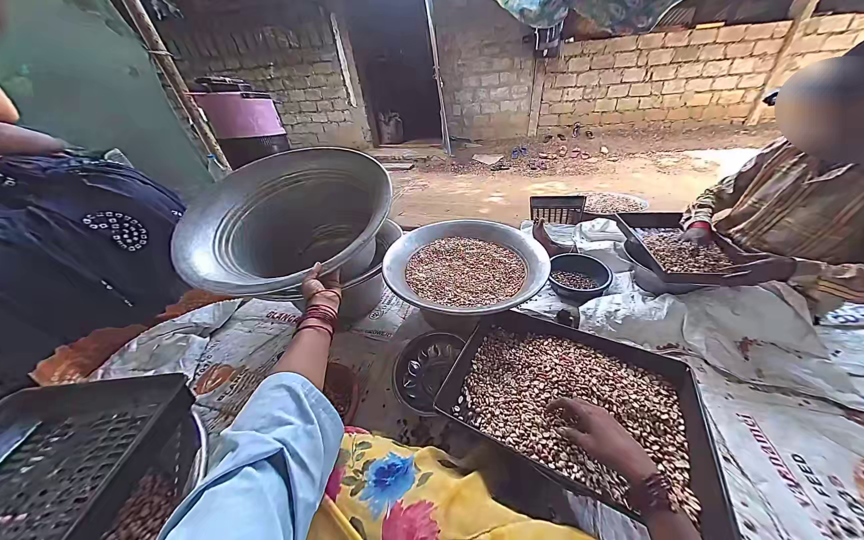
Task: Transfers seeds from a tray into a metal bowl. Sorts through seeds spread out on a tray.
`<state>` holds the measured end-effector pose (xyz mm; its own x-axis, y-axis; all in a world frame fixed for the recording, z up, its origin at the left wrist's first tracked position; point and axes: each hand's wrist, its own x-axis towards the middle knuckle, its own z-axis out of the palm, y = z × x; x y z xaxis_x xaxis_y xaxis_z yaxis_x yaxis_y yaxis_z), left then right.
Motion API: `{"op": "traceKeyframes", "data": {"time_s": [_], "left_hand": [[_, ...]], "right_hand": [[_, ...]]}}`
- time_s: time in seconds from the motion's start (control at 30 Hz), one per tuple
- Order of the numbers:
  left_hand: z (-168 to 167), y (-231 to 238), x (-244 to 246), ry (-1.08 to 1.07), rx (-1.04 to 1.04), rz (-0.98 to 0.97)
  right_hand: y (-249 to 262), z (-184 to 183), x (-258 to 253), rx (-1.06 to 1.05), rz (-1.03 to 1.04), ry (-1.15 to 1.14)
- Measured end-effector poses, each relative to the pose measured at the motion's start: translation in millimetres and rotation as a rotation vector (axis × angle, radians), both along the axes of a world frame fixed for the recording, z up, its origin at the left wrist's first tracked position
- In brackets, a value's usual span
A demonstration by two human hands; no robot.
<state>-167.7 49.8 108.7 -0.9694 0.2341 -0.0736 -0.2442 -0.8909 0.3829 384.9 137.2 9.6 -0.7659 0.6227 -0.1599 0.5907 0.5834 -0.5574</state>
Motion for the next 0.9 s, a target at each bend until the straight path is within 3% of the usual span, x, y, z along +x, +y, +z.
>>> {"op": "traceKeyframes", "data": {"time_s": [0.2,0.33,0.47,0.53,0.6,0.67,0.73,0.9], "left_hand": [[-11.4,34.1,-20.4,0.153,-0.178,-0.056],[-21.8,59.3,56.3,0.272,-0.407,-0.305],[-26.7,70.4,168.6,0.375,-0.736,-0.706],[-28.0,69.6,216.3,0.574,-0.879,-0.911],[-29.1,64.1,254.7,0.958,-0.973,-1.117],[-31.7,61.8,283.7,1.442,-1.122,-1.192],[-32.6,58.4,305.9,1.794,-1.301,-1.198],[-53.3,59.4,299.8,2.009,-1.774,-1.026]], "right_hand": [[2.1,0.8,-0.8,-0.009,0.005,-0.001],[2.5,8.2,5.6,0.004,-0.087,0.063],[6.2,30.4,31.2,0.095,-0.373,0.232],[7.3,39.4,43.2,0.169,-0.481,0.296],[8.0,42.3,51.0,0.211,-0.555,0.324],[7.1,44.8,53.6,0.184,-0.600,0.288],[7.6,46.2,54.9,0.114,-0.636,0.150],[14.6,37.2,54.3,-0.019,-0.750,-0.251]]}}
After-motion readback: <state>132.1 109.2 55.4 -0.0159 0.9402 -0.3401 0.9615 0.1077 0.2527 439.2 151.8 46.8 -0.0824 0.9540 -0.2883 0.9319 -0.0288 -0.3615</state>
